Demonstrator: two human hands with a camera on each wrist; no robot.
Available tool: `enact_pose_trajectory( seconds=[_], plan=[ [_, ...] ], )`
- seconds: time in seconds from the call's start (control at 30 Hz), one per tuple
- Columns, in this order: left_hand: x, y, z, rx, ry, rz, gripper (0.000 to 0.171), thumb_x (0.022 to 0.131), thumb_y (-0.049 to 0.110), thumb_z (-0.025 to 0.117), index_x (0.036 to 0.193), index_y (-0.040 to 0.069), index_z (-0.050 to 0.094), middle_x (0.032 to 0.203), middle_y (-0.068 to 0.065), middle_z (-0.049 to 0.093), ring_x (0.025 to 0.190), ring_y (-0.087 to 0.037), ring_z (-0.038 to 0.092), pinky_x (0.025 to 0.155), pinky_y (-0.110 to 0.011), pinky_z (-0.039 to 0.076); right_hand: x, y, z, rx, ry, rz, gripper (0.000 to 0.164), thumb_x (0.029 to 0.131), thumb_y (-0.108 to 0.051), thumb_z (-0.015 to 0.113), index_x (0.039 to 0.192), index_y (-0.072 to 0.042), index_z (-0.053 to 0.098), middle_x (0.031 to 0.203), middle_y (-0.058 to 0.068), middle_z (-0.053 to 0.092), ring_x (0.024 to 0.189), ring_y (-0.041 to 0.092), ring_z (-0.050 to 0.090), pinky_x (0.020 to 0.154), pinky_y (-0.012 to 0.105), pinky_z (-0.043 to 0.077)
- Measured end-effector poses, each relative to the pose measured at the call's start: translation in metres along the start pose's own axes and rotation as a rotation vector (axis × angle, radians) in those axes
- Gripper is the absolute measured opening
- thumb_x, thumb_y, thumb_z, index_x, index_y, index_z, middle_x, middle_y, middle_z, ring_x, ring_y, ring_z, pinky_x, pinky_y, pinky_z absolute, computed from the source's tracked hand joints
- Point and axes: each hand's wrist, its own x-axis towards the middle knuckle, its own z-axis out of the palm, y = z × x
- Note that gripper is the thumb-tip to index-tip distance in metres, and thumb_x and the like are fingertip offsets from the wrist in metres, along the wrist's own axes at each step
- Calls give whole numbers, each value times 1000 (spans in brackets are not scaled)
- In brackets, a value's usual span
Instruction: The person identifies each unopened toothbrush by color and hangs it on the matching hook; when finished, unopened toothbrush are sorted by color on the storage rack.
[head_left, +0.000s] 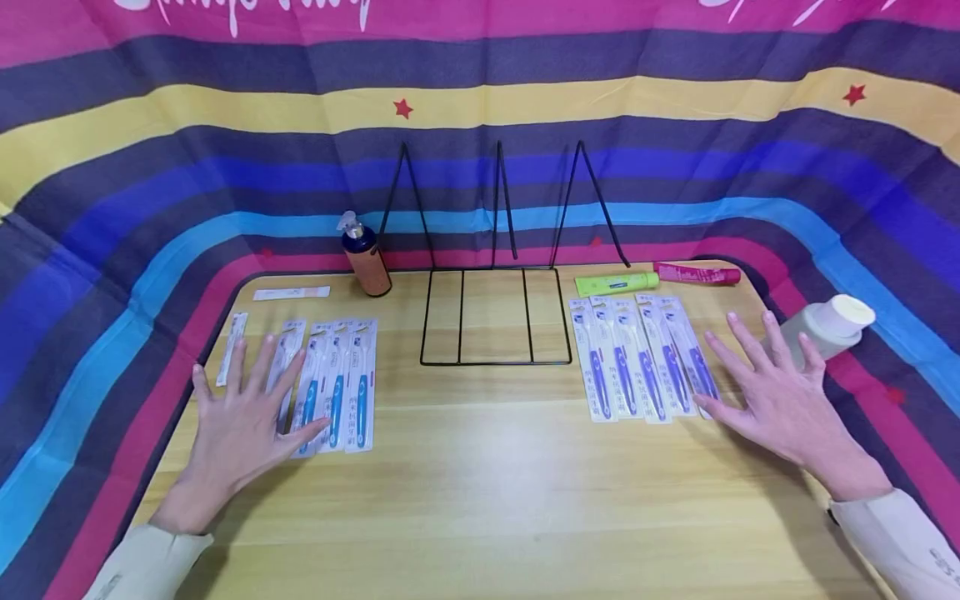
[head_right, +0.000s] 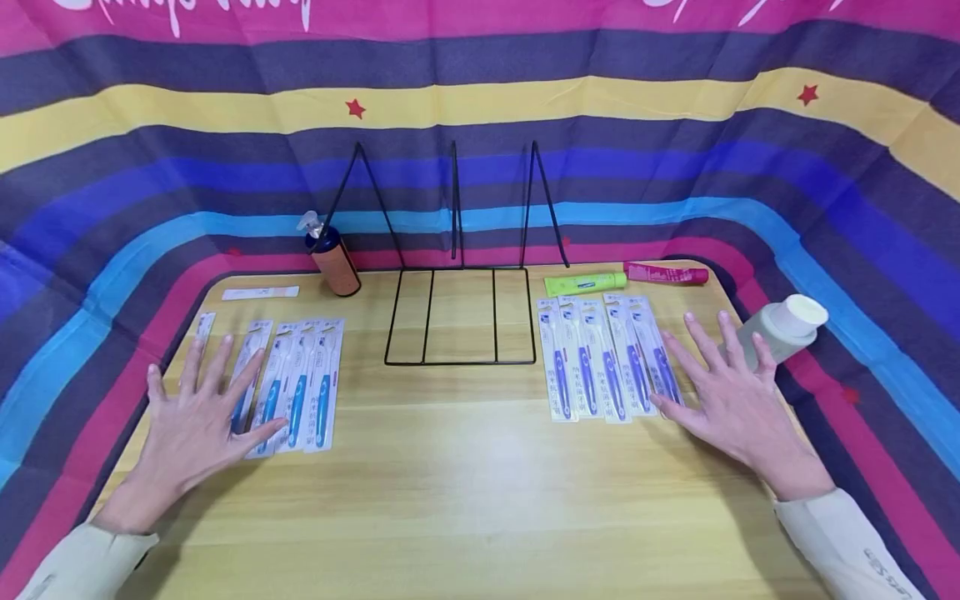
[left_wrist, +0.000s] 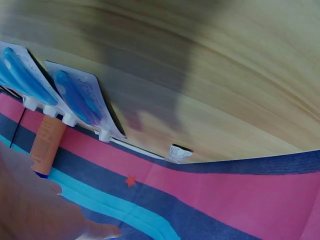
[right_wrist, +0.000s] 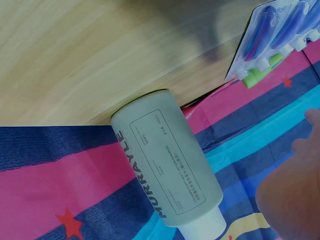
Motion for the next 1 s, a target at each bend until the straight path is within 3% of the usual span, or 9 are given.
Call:
enact_pose_trajectory(
  seconds=[0.17, 0.27, 0.43, 0.53, 0.63, 0.8, 0.93, 1.0],
  plan=[
    [2, 4, 1, -11, -23, -10, 117, 79, 86, 69, 172, 24, 37, 178, -21, 21, 165, -44, -7, 116, -80, -13, 0, -1, 4, 9, 31, -17, 97, 96, -83, 50, 165, -16, 49, 179, 15, 25, 166, 43, 0, 122, 72, -7],
    [9, 12, 0, -65, -32, -33, 118, 81, 83, 70, 175, 23, 30, 181, -19, 12, 165, -45, -8, 116, -83, -9, 1, -1, 4, 12, 25, -18, 97, 96, -83, 52, 167, -17, 46, 178, 16, 26, 166, 43, 1, 123, 73, -4],
    [40, 35, -6, -212, -98, -98, 118, 90, 79, 68, 177, 20, 15, 182, -14, -8, 163, -49, -13, 115, -86, -6, 9, 1, 8, 43, 7, 0, 95, 94, -73, 65, 168, -18, 44, 177, 17, 29, 164, 46, 10, 121, 78, 4],
    [66, 51, -7, -281, -154, -111, 116, 93, 78, 65, 177, 18, 13, 182, -15, -9, 163, -50, -11, 116, -86, -3, 15, 3, 13, 114, -33, 34, 95, 93, -61, 75, 169, -15, 42, 176, 20, 29, 162, 49, 17, 117, 82, 8],
    [92, 67, -3, -332, -200, -93, 114, 95, 79, 62, 177, 15, 15, 182, -20, 2, 163, -51, -6, 118, -84, 2, 21, 7, 17, 189, -101, 99, 96, 92, -52, 81, 169, -10, 40, 174, 24, 31, 158, 52, 24, 111, 83, 16],
    [130, 86, 14, -399, -293, -32, 118, 93, 81, 64, 177, 13, 16, 179, -23, 15, 164, -51, -1, 123, -78, 1, 31, 14, 21, 353, -206, 259, 97, 95, -43, 85, 165, 5, 37, 162, 37, 40, 146, 62, 35, 109, 83, 26],
    [150, 97, 28, -454, -380, -7, 121, 90, 79, 70, 176, 10, 20, 179, -23, 19, 164, -51, 3, 125, -74, -1, 36, 20, 26, 487, -257, 394, 97, 98, -41, 84, 161, 14, 35, 151, 43, 47, 134, 64, 49, 105, 78, 40],
    [156, 102, 34, -472, -421, -8, 122, 89, 80, 71, 175, 10, 21, 178, -23, 20, 164, -51, 4, 125, -73, -3, 36, 22, 28, 528, -264, 445, 91, 100, -39, 83, 157, 17, 40, 145, 42, 53, 126, 59, 58, 101, 68, 50]
  ],
)
